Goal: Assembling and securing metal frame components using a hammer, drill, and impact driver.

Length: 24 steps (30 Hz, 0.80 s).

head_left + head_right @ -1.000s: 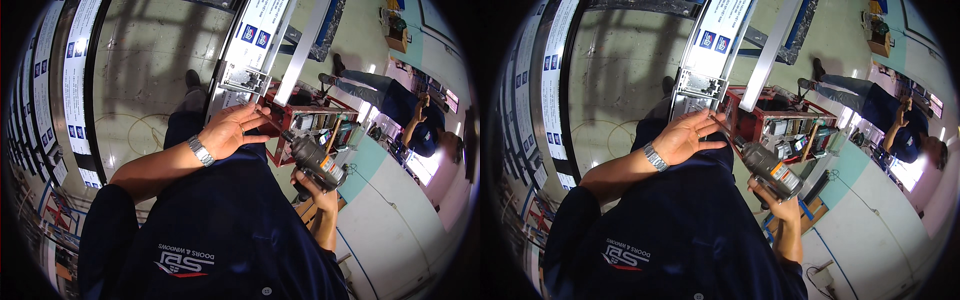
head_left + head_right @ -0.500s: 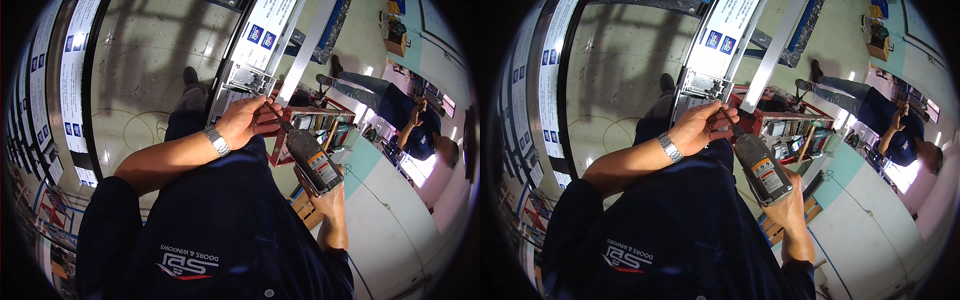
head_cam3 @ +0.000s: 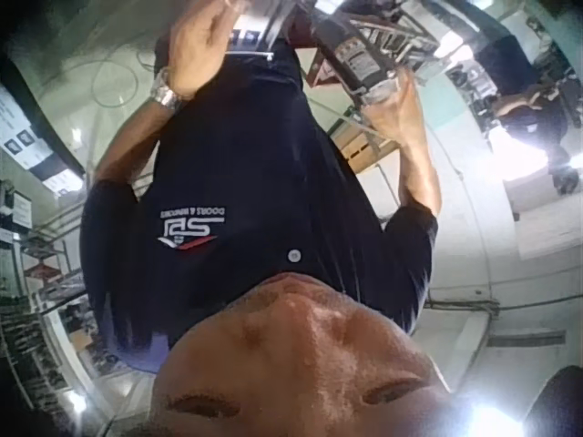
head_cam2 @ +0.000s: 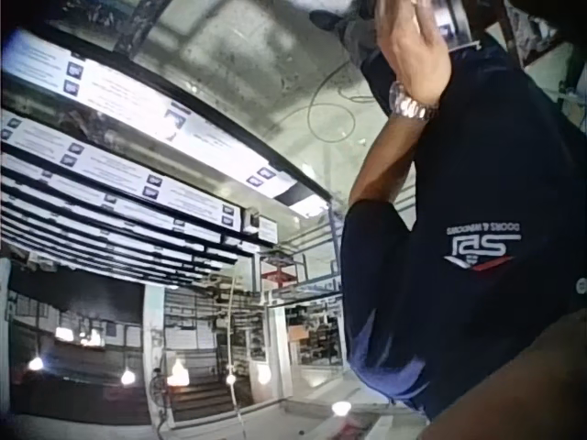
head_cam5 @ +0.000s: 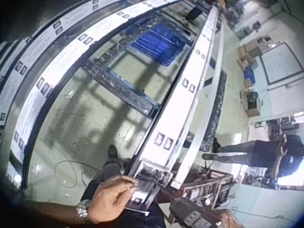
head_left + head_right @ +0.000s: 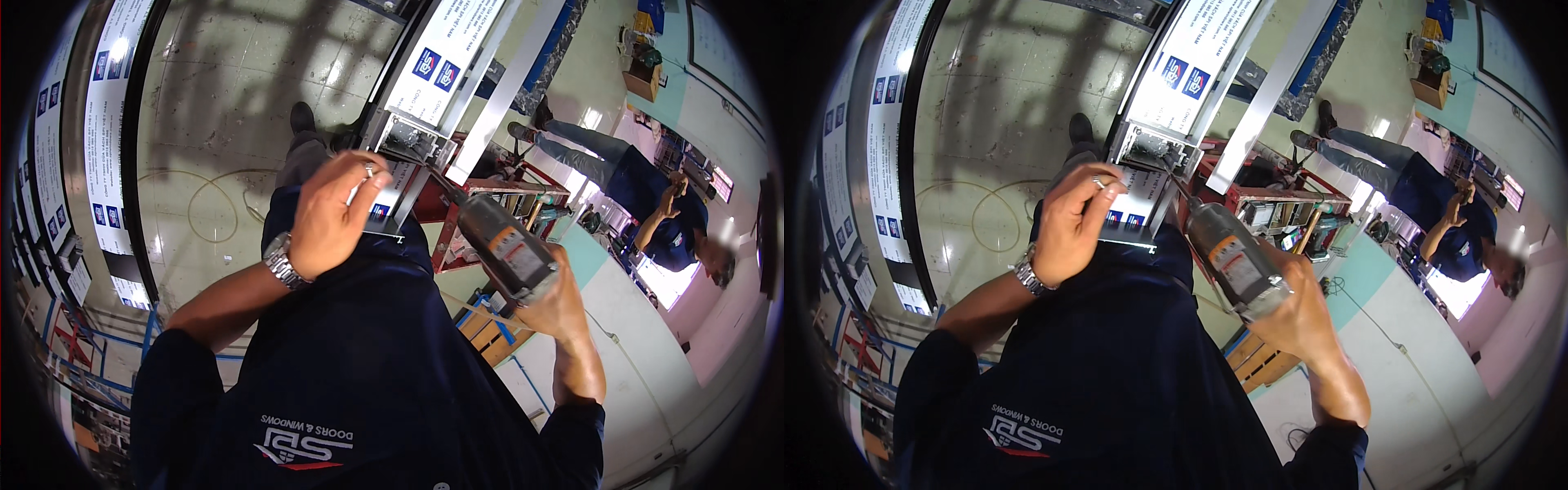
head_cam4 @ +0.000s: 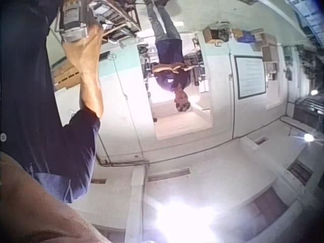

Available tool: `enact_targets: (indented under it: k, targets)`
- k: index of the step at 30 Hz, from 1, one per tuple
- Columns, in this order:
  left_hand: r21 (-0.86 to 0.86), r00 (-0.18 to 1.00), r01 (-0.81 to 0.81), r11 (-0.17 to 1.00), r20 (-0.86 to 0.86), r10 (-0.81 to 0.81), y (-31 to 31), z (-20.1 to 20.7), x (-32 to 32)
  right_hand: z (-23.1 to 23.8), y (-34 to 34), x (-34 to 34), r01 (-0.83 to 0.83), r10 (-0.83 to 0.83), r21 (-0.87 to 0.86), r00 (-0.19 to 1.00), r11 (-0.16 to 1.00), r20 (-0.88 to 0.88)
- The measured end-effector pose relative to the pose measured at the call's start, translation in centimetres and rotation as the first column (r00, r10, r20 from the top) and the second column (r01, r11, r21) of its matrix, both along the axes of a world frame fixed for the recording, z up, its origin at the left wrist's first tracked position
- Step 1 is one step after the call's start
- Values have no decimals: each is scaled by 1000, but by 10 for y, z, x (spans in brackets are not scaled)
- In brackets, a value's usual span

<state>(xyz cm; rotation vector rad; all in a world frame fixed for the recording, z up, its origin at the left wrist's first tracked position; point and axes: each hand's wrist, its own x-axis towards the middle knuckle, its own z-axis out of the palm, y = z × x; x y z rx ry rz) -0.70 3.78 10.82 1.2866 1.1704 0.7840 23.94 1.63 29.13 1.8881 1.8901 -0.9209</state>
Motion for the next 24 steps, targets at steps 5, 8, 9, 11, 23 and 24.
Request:
enact_targets:
  k: [5,8,9,11,23,24]
  targets:
    - [74,995,96,993,-20,-94,-6,-26,-3,-8,27,-17,62,-73,-75,986,995,-153]
    - [156,997,64,986,-56,-56,-5,-28,-2,-13,34,-15,160,-203,-250,967,955,-154]
    - [149,997,63,987,-53,-56,-5,-28,-1,-13,35,-14,156,-206,-269,964,950,-169]
    - [182,996,63,981,-75,-50,-3,-30,0,-15,36,-13,155,-214,-289,959,945,-184]
    - [165,995,33,986,-99,-17,1,-32,1,-18,43,-16,100,-154,-222,959,970,-240]
    - [165,995,34,986,-97,-18,1,-32,1,-17,45,-18,117,-173,-247,961,962,-216]
